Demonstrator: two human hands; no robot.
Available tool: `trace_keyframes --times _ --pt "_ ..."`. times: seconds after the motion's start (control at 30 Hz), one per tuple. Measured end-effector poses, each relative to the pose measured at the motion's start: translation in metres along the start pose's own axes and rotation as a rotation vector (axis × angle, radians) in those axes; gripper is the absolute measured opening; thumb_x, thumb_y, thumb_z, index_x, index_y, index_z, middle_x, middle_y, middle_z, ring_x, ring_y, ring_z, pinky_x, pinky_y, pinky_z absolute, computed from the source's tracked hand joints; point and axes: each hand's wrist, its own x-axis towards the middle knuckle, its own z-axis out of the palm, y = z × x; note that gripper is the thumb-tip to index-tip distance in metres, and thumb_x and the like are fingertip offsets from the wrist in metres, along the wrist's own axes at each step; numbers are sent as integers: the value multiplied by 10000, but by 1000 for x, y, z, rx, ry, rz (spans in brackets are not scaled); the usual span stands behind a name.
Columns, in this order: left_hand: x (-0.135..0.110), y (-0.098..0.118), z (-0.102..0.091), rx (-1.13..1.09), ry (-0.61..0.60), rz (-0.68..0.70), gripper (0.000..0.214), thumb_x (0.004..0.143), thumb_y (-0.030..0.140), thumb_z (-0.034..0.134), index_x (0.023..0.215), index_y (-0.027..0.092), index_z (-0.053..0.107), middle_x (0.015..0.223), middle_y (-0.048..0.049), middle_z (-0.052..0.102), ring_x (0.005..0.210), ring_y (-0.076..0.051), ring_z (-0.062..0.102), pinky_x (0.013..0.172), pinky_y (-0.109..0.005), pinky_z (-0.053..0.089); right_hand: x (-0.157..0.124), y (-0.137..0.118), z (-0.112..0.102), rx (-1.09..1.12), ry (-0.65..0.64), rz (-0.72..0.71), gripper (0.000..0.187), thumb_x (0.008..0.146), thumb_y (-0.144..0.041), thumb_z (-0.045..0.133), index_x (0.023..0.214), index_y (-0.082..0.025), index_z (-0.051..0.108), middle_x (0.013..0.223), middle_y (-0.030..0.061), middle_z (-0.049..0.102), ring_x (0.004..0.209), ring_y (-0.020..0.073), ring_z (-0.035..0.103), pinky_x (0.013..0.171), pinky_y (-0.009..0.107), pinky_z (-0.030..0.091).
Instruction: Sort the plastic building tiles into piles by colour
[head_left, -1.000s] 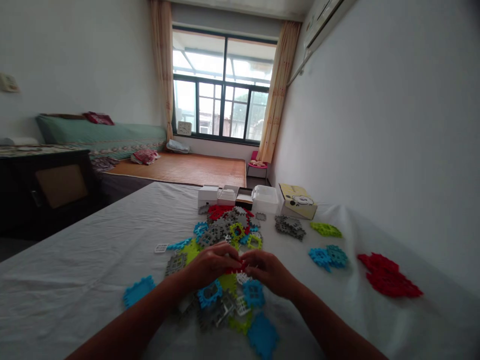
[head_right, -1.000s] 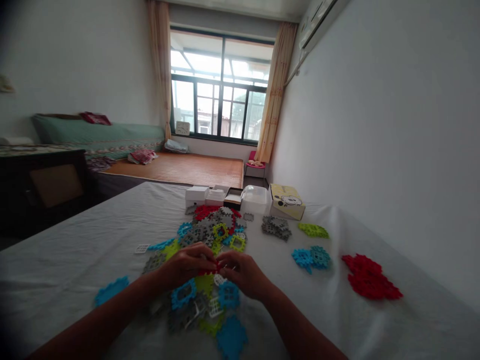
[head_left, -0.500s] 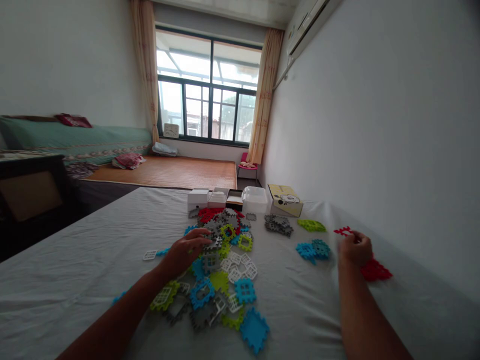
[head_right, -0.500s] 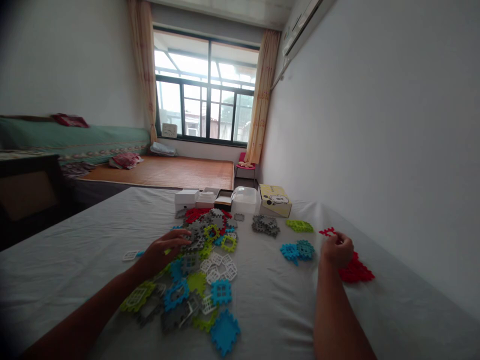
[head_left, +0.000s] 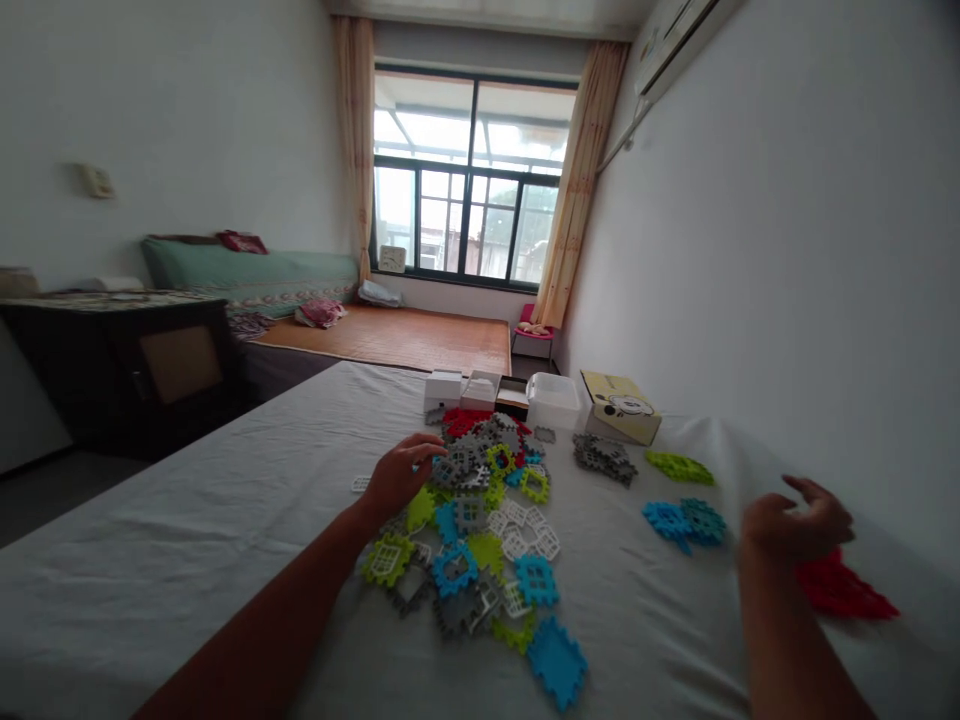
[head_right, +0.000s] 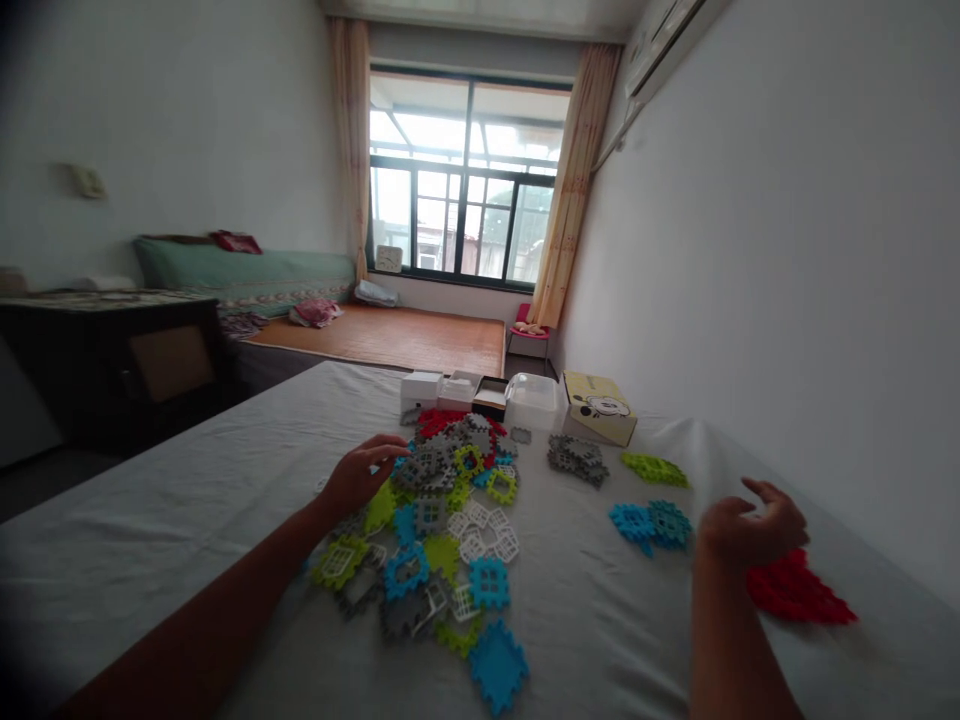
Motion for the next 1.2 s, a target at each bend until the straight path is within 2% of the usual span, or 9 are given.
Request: trace_keyframes --times 0.1,0.2,0.37,0.47,0.6,0.83,0.97,1.13,1.2 --pt "-2 6 0 66 -113 20 235 823 232 448 936 246 654 995 -20 626 925 -149 559 820 -264 442 -11 -41 9 70 -20 38 361 689 -122 364 952 -153 609 953 109 618 851 262 537 751 392 411" --pt "-5 17 -4 140 -301 58 216 801 373 511 920 262 653 909 -8 635 898 -167 554 783 -256 430 -27 -73 16 203 -241 -109 294 707 -179 392 881 -165 628 901 69 637 793 201 556 715 316 441" --pt "-6 27 -8 164 -502 65 591 581 486 701 1119 284 561 907 -8 611 880 -198 548 744 -247 418 -45 -92 23 349 -497 -232 238 721 -202 416 825 -189 630 907 52 640 841 183 575 694 282 469" --pt "-6 25 -5 124 -501 46 592 602 396 707 1158 292 532 942 0 611 864 -182 553 758 -239 412 -50 -96 24 385 -579 -201 220 731 -234 436 829 -200 629 908 45 646 829 180 590 646 267 482" --pt "-3 19 -7 64 -446 -4 391 705 310 611 1093 275 581 934 11 631 817 -152 569 743 -226 418 -53 -102 22 416 -631 -175 224 748 -265 434 839 -201 629 918 48 650 816 182 597 640 280 491" --pt "5 20 -17 20 -162 -119 256 794 260 497 1018 244 619 954 -17 627 774 -132 568 697 -226 444 -66 -133 14 548 -726 -219 197 784 -272 439 854 -211 612 913 43 631 796 167 588 638 280 496" --pt "4 35 -7 -205 -214 -124 255 784 269 522 1014 205 613 925 -26 621 762 -121 573 640 -204 460 -80 -178 -10 675 -904 -293 201 823 -281 437 938 -221 590 894 35 625 702 136 586 610 262 490" --pt "0 70 9 -370 -322 -16 191 783 266 539 934 177 616 889 -23 609 732 -102 565 646 -199 472 -101 -228 -42 840 -1079 -435 209 797 -317 540 990 -241 569 954 39 621 886 162 576 773 299 475" --pt "-2 80 13 -388 -352 27 180 795 269 529 925 176 612 883 -22 601 732 -98 562 651 -199 474 -107 -237 -48 875 -1121 -424 170 782 -306 566 935 -232 563 919 26 628 847 148 582 749 281 478"
